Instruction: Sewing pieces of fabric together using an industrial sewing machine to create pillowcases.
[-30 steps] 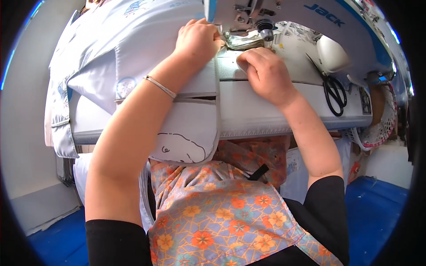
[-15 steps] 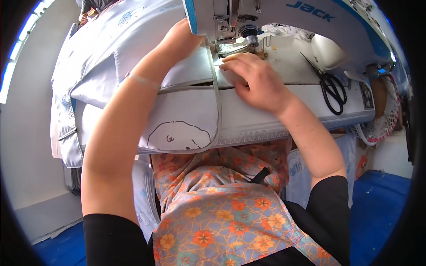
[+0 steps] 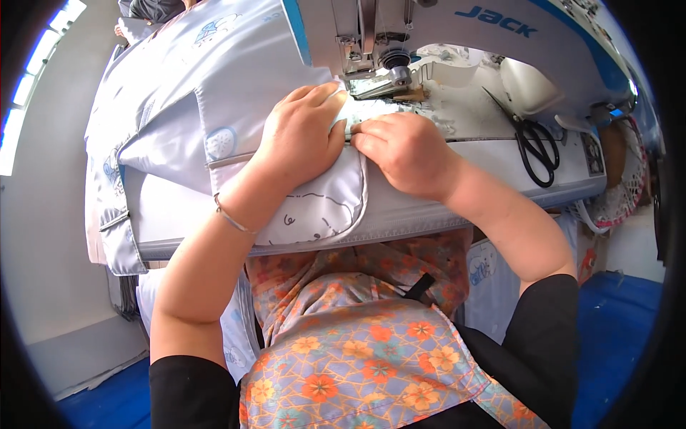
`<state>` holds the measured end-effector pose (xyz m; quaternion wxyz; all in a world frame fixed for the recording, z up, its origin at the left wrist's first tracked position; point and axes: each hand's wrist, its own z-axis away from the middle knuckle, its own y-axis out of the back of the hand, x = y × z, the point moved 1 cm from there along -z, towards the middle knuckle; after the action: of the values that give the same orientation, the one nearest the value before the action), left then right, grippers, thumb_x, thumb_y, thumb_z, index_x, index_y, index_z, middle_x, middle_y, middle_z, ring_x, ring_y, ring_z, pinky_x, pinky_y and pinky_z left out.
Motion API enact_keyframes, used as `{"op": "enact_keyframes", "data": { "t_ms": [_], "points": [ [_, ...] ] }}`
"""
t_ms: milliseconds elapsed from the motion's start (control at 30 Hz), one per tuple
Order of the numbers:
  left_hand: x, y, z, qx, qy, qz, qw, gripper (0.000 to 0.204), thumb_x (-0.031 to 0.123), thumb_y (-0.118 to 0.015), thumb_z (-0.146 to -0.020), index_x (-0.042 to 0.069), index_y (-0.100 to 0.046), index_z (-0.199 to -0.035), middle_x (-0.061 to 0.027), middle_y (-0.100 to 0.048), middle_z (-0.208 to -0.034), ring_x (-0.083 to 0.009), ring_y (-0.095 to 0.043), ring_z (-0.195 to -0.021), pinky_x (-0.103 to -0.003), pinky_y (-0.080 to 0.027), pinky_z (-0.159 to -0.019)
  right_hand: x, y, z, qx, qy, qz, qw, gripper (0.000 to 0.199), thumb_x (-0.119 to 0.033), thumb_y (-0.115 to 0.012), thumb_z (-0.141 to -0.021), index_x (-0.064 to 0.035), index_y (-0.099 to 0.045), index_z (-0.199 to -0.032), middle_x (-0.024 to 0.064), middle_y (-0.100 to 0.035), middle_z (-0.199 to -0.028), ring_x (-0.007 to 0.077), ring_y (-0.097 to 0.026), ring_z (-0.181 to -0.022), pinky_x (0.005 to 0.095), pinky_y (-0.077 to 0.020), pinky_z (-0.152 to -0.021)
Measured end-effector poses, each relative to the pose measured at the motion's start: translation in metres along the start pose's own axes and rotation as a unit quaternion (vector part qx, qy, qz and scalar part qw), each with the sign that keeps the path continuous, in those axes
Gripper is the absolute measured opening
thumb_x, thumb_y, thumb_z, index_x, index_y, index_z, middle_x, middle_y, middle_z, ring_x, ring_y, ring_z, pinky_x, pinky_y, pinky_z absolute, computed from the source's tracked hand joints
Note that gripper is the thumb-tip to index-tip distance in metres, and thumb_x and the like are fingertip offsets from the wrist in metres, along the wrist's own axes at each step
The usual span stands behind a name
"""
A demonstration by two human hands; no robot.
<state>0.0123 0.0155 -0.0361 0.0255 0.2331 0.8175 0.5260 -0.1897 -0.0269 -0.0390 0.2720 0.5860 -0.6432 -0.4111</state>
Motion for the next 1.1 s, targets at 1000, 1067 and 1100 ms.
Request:
{"op": "enact_keyframes", "data": {
  "t_ms": [1000, 1067, 1100],
  "points": [
    [0.01, -0.003, -0.006, 0.037, -0.029, 0.047, 0.998, 0.016, 0.012, -0.064, -0.081, -0.001, -0.064, -0.088, -0.0178, -0.066, -0.102, -0.0365, -0.064, -0.098, -0.045, -0.054, -0.086, 0.055, 0.083, -0.064, -0.215, -0.409, -0.111, 0.88, 0.019, -0.018, -0.062, -0.083, -0.0031, -0.074, -0.083, 0.016, -0.073, -0.093, 0.0281, -0.068, -0.091, 0.0384, -0.0517, -0.08],
    [0.012, -0.001, -0.008, 0.03, -0.028, 0.053, 0.998, 0.013, 0.012, -0.064, -0.08, -0.001, -0.062, -0.085, -0.0171, -0.064, -0.097, -0.0366, -0.064, -0.094, -0.046, -0.054, -0.084, 0.058, 0.082, -0.068, -0.265, -0.44, -0.052, 0.857, 0.027, -0.023, -0.062, -0.08, -0.0003, -0.073, -0.091, 0.0188, -0.072, -0.096, 0.0314, -0.068, -0.092, 0.0381, -0.0507, -0.081],
    [0.012, 0.0, -0.01, 0.024, -0.029, 0.057, 0.998, 0.012, 0.011, -0.063, -0.08, 0.0, -0.059, -0.082, -0.0164, -0.062, -0.092, -0.0366, -0.063, -0.091, -0.046, -0.054, -0.082, 0.06, 0.081, -0.067, -0.267, -0.441, -0.052, 0.855, 0.027, -0.023, -0.062, -0.08, -0.0003, -0.073, -0.091, 0.0188, -0.072, -0.096, 0.0314, -0.068, -0.092, 0.0381, -0.0507, -0.081]
  ]
}}
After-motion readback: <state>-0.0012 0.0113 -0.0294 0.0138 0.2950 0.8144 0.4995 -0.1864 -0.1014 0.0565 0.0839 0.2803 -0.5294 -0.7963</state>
